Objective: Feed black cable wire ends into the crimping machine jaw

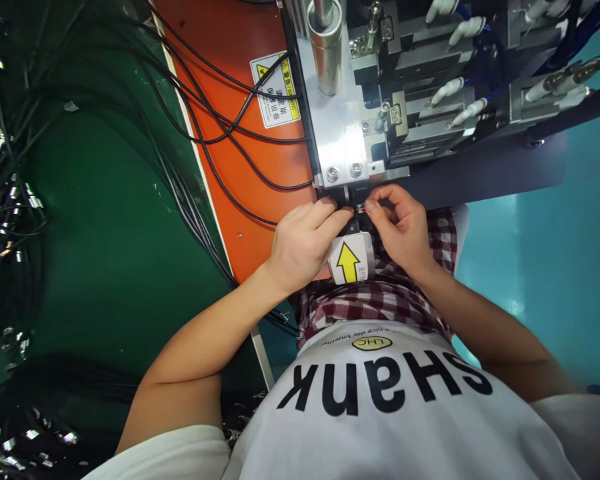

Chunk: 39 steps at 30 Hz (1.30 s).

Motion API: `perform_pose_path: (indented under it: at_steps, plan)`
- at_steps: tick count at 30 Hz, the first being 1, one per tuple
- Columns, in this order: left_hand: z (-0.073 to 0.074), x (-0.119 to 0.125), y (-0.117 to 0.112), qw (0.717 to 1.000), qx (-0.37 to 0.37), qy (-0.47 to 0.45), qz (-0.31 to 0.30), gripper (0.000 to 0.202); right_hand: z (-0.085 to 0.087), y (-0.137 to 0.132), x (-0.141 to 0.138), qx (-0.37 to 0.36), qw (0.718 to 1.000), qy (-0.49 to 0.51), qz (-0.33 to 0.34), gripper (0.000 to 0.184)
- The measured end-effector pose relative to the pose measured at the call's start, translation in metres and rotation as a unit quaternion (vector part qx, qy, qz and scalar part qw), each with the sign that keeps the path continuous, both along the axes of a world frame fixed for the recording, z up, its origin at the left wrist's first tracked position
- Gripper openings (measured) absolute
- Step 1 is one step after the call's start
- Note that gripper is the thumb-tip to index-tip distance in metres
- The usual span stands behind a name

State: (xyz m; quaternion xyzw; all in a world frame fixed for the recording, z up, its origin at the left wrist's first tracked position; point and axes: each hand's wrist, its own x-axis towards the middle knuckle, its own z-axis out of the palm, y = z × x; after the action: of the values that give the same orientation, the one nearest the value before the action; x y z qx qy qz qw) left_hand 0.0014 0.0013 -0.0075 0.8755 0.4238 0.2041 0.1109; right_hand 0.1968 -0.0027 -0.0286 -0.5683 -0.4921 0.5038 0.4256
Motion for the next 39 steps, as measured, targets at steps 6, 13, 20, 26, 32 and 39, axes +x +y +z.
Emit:
perform_pose_path:
  at_steps: [6,13,20,26,32,39]
  plan:
    - [-0.001,0.0,0.0,1.0,-0.012,-0.011,0.001,0.036,-0.001,-0.001,0.0,-0.005,1.0,-0.012,-0.008,0.028]
    - [-0.003,0.0,0.0,1.0,-0.004,-0.02,-0.003,0.035,-0.007,-0.001,-0.001,-0.011,0.999,-0.05,-0.003,0.021]
    - [-0.002,0.0,0.0,1.0,-0.008,-0.016,-0.001,0.035,-0.013,-0.004,0.007,-0.098,0.995,0.011,-0.032,0.025]
    - [-0.001,0.0,0.0,1.0,0.018,-0.02,-0.007,0.031,0.004,0.001,0.003,-0.021,0.999,-0.034,-0.017,0.02]
    - [0.001,-0.001,0.0,1.0,0.01,0.009,-0.007,0.035,0.015,0.003,-0.002,0.031,0.985,-0.167,0.005,0.015]
    - [0.004,-0.001,0.003,0.999,0.015,0.033,-0.023,0.037,0.002,0.004,0.016,0.039,0.97,-0.24,0.016,0.011]
